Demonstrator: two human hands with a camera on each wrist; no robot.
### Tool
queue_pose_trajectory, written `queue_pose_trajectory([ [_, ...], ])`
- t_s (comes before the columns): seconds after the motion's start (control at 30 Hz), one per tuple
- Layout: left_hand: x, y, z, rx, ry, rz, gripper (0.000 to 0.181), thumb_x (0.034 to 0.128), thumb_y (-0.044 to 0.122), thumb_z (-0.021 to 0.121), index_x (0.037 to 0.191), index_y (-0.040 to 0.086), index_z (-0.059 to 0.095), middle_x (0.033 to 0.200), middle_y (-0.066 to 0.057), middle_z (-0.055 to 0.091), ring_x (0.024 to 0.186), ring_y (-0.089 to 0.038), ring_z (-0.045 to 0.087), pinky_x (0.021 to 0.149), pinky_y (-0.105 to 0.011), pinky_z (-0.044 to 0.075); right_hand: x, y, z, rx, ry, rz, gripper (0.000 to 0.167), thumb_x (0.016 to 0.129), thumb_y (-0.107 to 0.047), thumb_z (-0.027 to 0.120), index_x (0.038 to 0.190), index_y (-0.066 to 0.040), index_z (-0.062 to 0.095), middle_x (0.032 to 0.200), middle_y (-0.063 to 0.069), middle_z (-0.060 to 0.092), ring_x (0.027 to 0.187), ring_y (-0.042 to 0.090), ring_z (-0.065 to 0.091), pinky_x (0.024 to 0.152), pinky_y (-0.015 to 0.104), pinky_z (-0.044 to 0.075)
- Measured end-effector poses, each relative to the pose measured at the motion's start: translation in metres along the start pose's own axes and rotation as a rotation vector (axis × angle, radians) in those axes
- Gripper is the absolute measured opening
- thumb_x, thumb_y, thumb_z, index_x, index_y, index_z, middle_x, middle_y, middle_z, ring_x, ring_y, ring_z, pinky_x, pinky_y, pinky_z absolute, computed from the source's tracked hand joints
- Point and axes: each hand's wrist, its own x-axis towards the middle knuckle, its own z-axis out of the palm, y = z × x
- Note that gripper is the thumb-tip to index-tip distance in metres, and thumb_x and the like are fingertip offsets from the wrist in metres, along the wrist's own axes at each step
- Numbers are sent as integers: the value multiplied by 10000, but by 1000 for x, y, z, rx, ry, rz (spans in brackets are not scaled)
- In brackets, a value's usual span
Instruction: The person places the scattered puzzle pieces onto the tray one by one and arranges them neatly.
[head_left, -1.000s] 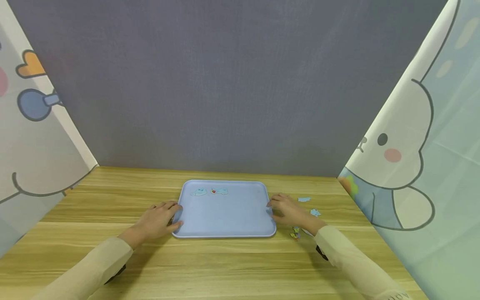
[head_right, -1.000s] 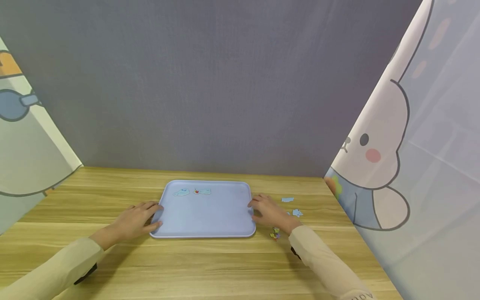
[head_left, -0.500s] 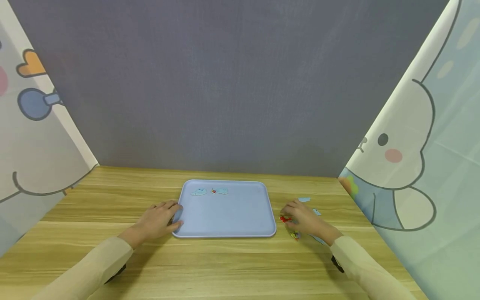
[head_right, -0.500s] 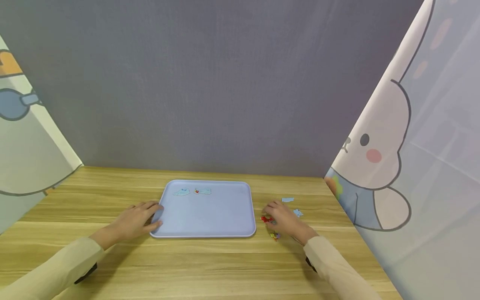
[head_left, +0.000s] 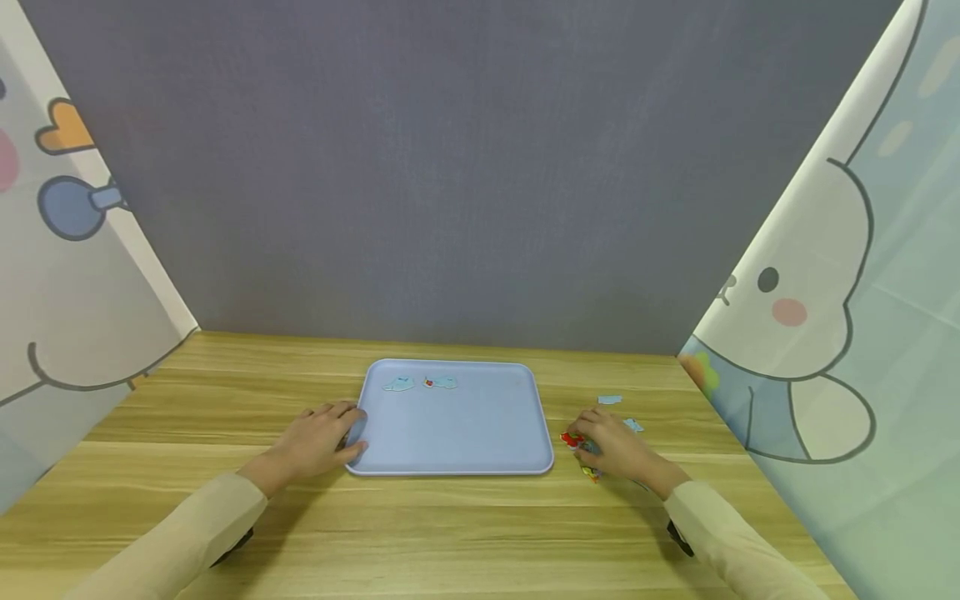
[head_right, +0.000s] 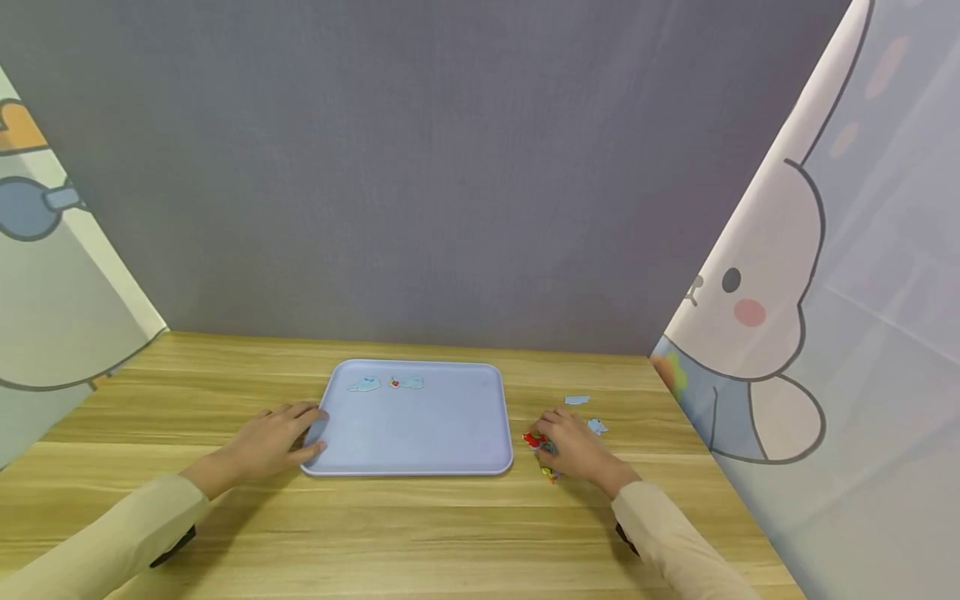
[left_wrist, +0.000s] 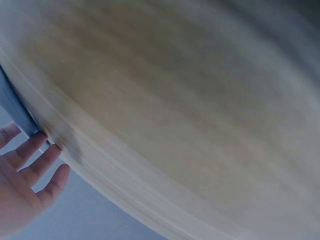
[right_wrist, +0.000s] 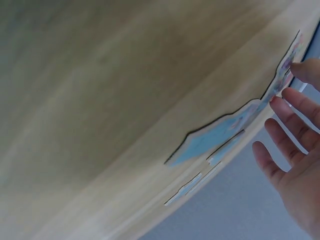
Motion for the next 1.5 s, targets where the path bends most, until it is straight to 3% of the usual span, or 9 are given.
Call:
queue_pose_trajectory([
  [1.07, 0, 1, -2, -8, -10, -4, 476, 843, 388, 614, 1180, 55, 564, 1228, -182, 545, 1088, -414, 534, 818, -641, 421, 10, -1, -1, 59, -25, 73, 209, 737, -153, 724, 913, -91, 630, 917, 6, 613, 821, 138, 509, 698, 307, 484],
  [1.5, 0, 1, -2, -8, -24, -9, 485, 847, 399, 604, 1190, 59, 559, 1238, -179, 537, 1103, -413, 522, 827, -645, 415, 14, 0, -1, 3, -41, 82, 228, 704, -207, 730, 889, -147, 611, 895, -49, 604, 785, 85, 454, 666, 285, 434],
])
